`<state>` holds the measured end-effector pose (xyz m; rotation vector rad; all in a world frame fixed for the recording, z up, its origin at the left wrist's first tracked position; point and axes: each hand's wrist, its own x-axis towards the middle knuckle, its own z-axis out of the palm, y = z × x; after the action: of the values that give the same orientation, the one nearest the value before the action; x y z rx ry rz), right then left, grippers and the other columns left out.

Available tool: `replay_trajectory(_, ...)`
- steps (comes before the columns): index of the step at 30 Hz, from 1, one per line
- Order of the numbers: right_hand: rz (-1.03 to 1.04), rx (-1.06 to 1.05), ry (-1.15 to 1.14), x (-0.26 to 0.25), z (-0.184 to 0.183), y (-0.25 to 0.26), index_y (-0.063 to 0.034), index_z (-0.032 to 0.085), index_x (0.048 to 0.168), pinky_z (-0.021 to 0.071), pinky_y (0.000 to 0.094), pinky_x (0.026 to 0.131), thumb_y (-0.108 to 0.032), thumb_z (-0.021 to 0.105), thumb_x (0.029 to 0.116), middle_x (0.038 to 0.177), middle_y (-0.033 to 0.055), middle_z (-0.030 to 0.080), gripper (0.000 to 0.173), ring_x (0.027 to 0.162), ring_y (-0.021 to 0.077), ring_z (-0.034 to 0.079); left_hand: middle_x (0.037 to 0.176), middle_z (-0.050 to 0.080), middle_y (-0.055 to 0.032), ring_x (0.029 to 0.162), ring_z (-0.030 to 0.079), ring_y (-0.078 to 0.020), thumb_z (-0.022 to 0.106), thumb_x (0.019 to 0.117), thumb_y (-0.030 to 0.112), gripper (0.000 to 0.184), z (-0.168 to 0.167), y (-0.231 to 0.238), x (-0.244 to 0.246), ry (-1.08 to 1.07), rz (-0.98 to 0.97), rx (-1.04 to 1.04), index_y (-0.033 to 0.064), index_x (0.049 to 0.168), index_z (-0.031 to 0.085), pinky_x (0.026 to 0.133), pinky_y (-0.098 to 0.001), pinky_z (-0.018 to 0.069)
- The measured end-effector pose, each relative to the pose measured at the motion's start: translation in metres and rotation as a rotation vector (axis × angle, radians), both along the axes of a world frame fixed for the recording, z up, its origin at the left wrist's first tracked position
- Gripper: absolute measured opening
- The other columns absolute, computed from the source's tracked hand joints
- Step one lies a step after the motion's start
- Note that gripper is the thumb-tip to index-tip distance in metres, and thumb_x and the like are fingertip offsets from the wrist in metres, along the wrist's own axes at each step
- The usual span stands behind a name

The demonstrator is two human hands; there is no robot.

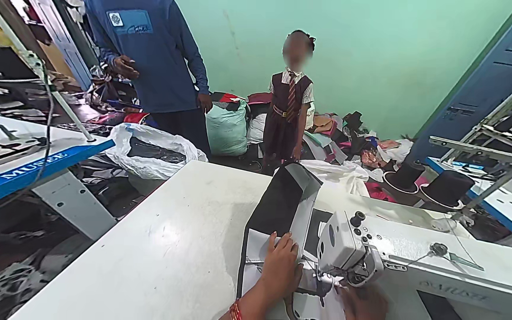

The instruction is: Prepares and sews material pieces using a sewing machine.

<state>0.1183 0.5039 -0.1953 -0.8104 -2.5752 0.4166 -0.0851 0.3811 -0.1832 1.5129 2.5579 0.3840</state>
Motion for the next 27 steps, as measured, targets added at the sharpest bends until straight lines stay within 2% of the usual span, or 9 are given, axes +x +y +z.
replay_trajectory(3,-0.136,0.147,0.032,0.004,0.014,0.008,0.0053,0.074,0.109,0.0397,0.0732,0.097,-0.013,0.062,0.094,0.115,0.0332,0.067,0.027,0.113,0.0562,0.059,0.148,0.058,-0.0105,0.153,0.033,-0.0266,0.054,0.1013,0.039,0.049,0.003,0.0,-0.001,-0.018,-0.006,-0.011,0.0072,0.138,0.063,0.124,-0.0618,0.0113)
replay_trajectory(6,-0.3,0.198,-0.029,0.01,0.014,0.026,0.0008,0.074,0.114,0.0368,0.0703,0.104,-0.019,0.056,0.0982,0.123,0.0312,0.066,0.031,0.123,0.0539,0.056,0.15,0.056,-0.0102,0.154,0.03,-0.0268,0.052,0.1023,0.039,0.051,0.005,0.001,-0.002,-0.042,-0.011,-0.041,0.0076,0.141,0.061,0.124,-0.0619,0.009)
replay_trajectory(9,-0.421,0.197,-0.164,0.015,0.01,0.043,-0.0022,0.065,0.133,0.0255,0.066,0.117,-0.037,0.046,0.1034,0.144,0.0246,0.057,0.049,0.141,0.0454,0.046,0.15,0.056,-0.0107,0.155,0.03,-0.0274,0.052,0.1022,0.039,0.051,0.006,0.001,-0.002,-0.056,-0.018,-0.048,0.0064,0.141,0.061,0.124,-0.062,0.0079)
replay_trajectory(12,-0.453,0.137,-0.231,0.018,0.02,0.05,0.0039,0.055,0.142,0.0217,0.0674,0.119,-0.045,0.047,0.1034,0.148,0.0309,0.05,0.063,0.143,0.0494,0.041,0.149,0.056,-0.0116,0.154,0.031,-0.0276,0.053,0.1022,0.039,0.051,0.005,0.001,-0.002,-0.06,-0.016,-0.023,0.0054,0.139,0.062,0.125,-0.0614,0.0083)
replay_trajectory(16,-0.446,0.067,-0.186,0.024,0.022,0.075,0.006,0.056,0.141,0.0319,0.0693,0.113,-0.049,0.052,0.1003,0.144,0.0342,0.052,0.068,0.137,0.0532,0.046,0.149,0.057,-0.0112,0.154,0.03,-0.0279,0.051,0.1033,0.04,0.051,0.007,0.0,-0.003,-0.069,-0.027,-0.03,0.0052,0.138,0.062,0.125,-0.0619,0.0077)
replay_trajectory(18,-0.432,0.018,-0.193,0.024,0.031,0.082,0.0057,0.057,0.139,0.0359,0.0656,0.113,-0.046,0.054,0.0998,0.142,0.0312,0.056,0.065,0.136,0.0493,0.05,0.149,0.056,-0.0117,0.155,0.03,-0.0281,0.052,0.1031,0.039,0.051,0.007,-0.001,-0.003,-0.073,-0.029,-0.02,0.0047,0.138,0.062,0.125,-0.062,0.0077)
replay_trajectory(23,-0.489,-0.18,-0.332,0.021,0.059,0.086,0.0036,0.055,0.143,0.0346,0.0618,0.115,-0.05,0.054,0.1014,0.147,0.0276,0.054,0.067,0.139,0.043,0.049,0.147,0.058,-0.0122,0.154,0.031,-0.0281,0.053,0.1022,0.039,0.05,0.006,-0.001,-0.003,-0.065,-0.025,0.003,0.0044,0.137,0.063,0.125,-0.0621,0.0089)
replay_trajectory(25,-0.46,-0.088,-0.217,0.025,0.042,0.099,0.0041,0.057,0.14,0.0355,0.0601,0.116,-0.042,0.056,0.1008,0.144,0.0272,0.056,0.061,0.138,0.0421,0.051,0.148,0.057,-0.0119,0.154,0.03,-0.0281,0.053,0.1026,0.038,0.05,0.006,0.0,-0.002,-0.07,-0.025,-0.009,0.0047,0.138,0.063,0.125,-0.062,0.008)
replay_trajectory(27,-0.37,0.208,-0.022,0.031,0.012,0.112,0.0091,0.063,0.131,0.0422,0.0541,0.112,-0.034,0.057,0.1014,0.131,0.0294,0.064,0.053,0.127,0.0417,0.06,0.149,0.057,-0.0116,0.154,0.03,-0.0283,0.052,0.1026,0.038,0.05,0.006,0.0,-0.002,-0.068,-0.019,-0.012,0.0053,0.138,0.062,0.125,-0.0621,0.0087)
